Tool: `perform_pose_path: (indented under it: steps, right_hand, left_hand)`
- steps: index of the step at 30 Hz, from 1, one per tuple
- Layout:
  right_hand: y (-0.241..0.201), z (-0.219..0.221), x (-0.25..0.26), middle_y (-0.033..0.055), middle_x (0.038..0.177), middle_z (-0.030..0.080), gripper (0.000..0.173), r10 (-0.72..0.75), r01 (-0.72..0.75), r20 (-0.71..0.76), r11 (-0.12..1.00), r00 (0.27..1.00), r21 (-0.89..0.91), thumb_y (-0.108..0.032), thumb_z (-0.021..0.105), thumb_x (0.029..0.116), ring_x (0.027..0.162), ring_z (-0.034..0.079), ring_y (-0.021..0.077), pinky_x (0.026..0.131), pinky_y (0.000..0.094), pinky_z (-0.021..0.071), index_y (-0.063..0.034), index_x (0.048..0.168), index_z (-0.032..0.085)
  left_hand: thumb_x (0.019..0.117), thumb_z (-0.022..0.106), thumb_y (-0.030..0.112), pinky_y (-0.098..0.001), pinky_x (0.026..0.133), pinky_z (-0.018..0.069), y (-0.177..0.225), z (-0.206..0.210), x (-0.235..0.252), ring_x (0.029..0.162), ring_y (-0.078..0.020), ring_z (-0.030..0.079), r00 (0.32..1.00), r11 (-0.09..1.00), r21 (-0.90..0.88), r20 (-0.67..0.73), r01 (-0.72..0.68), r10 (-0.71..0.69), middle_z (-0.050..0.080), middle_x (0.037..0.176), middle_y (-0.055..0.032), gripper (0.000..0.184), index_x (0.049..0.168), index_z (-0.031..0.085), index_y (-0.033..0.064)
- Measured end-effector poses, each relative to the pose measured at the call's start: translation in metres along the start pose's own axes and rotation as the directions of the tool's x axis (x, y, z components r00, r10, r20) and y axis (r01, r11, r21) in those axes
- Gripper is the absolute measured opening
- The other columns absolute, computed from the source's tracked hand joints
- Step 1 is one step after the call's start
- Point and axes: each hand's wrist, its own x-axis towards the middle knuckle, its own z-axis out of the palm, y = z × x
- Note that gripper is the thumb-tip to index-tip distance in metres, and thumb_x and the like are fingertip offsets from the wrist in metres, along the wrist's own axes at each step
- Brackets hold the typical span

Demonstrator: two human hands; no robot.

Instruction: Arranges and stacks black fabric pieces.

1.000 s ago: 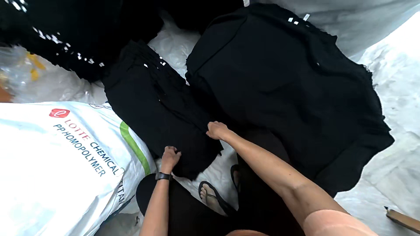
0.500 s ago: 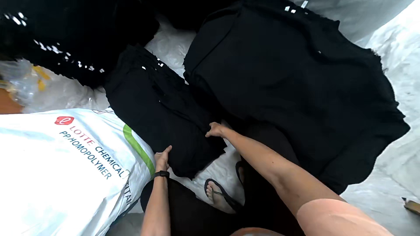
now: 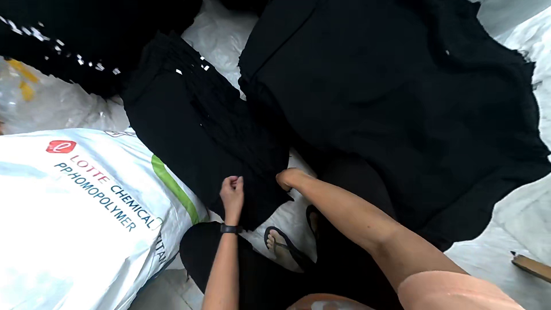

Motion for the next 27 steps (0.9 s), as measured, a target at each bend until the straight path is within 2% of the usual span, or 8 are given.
perform_pose_path:
  steps: [3,7,10,13,15,18,21,27]
  right_hand:
    - [-0.012,0.008,-0.024,0.0307,0.128,0.061,0.031,-0.073,0.076,0.072,0.996,0.995,-0.038,-0.014,0.060,0.1017,0.120,0.059,0.0472,0.095,0.0669,0.0442,0.0105,0.121,0.062]
    - [-0.020,0.019,-0.036,0.0300,0.127,0.062,0.035,-0.143,0.155,0.163,0.986,0.976,-0.062,-0.020,0.060,0.1038,0.121,0.059,0.0459,0.096,0.0654,0.0448,0.0097,0.122,0.062]
    - [-0.024,0.019,-0.026,0.0296,0.129,0.061,0.033,-0.152,0.171,0.168,0.980,0.974,-0.104,-0.017,0.059,0.1032,0.123,0.058,0.0462,0.096,0.0652,0.0447,0.0099,0.121,0.063]
    - [-0.028,0.017,-0.020,0.0280,0.123,0.064,0.029,-0.171,0.191,0.170,0.976,0.970,-0.109,-0.016,0.062,0.1009,0.118,0.060,0.0449,0.094,0.0649,0.0454,0.0089,0.115,0.067]
    - [-0.027,0.013,-0.020,0.0272,0.122,0.065,0.029,-0.165,0.190,0.183,0.973,0.969,-0.130,-0.017,0.063,0.1002,0.117,0.060,0.0440,0.093,0.0640,0.0456,0.0086,0.114,0.067]
    - [-0.021,0.008,-0.017,0.0278,0.126,0.063,0.030,-0.125,0.145,0.157,0.981,0.980,-0.127,-0.014,0.062,0.0999,0.121,0.059,0.0447,0.094,0.0641,0.0454,0.0091,0.118,0.065]
    - [-0.017,0.004,-0.014,0.0270,0.124,0.064,0.029,-0.107,0.123,0.127,0.985,0.986,-0.122,-0.015,0.061,0.0996,0.119,0.060,0.0438,0.092,0.0634,0.0461,0.0078,0.118,0.065]
    - [-0.020,0.003,-0.017,0.0265,0.122,0.064,0.032,-0.153,0.171,0.148,0.978,0.977,-0.118,-0.021,0.061,0.1012,0.118,0.060,0.0431,0.093,0.0630,0.0450,0.0070,0.116,0.065]
  left_hand:
    - [0.1020,0.064,0.024,-0.0457,0.093,0.0528,0.012,0.050,0.012,0.101,-0.0300,0.066,0.998,0.986,-0.160,0.041,0.051,-0.045,0.067,0.114,-0.0243,0.039,0.124,0.060,-0.0088]
    - [0.0974,0.070,0.015,-0.0320,0.070,0.0472,0.006,0.071,0.017,0.069,-0.0131,0.051,0.996,0.922,-0.379,-0.013,0.081,-0.093,0.053,0.077,-0.0075,0.025,0.088,0.057,-0.0035]
    - [0.0914,0.075,0.008,-0.0298,0.076,0.0524,-0.001,0.050,-0.003,0.079,-0.0120,0.059,0.972,0.871,-0.488,-0.165,0.064,-0.164,0.062,0.090,-0.0130,0.025,0.103,0.060,-0.0089]
    - [0.0994,0.055,-0.001,-0.0378,0.100,0.0499,-0.017,0.032,-0.018,0.117,-0.0328,0.060,0.911,0.970,-0.186,-0.407,-0.155,0.068,0.057,0.126,-0.0343,0.037,0.130,0.045,-0.0184]
    - [0.0985,0.047,-0.005,-0.0484,0.100,0.0504,-0.012,0.032,-0.022,0.117,-0.0439,0.061,0.931,0.981,0.095,-0.309,-0.172,0.193,0.060,0.124,-0.0360,0.028,0.119,0.062,-0.0169]
    - [0.1006,0.058,0.012,-0.0505,0.099,0.0497,0.009,0.058,-0.012,0.118,-0.0414,0.057,0.995,0.996,0.075,-0.095,0.047,-0.040,0.054,0.129,-0.0300,0.025,0.116,0.070,-0.0022]
    - [0.0970,0.069,0.028,-0.0566,0.102,0.0451,0.017,0.087,0.007,0.123,-0.0448,0.053,0.977,0.983,0.055,-0.137,0.174,-0.165,0.051,0.135,-0.0293,0.035,0.121,0.070,0.0030]
    - [0.0988,0.063,0.029,-0.0630,0.098,0.0372,0.012,0.101,0.017,0.123,-0.0460,0.049,0.967,0.977,0.157,-0.233,0.142,-0.103,0.055,0.129,-0.0267,0.029,0.112,0.073,0.0050]
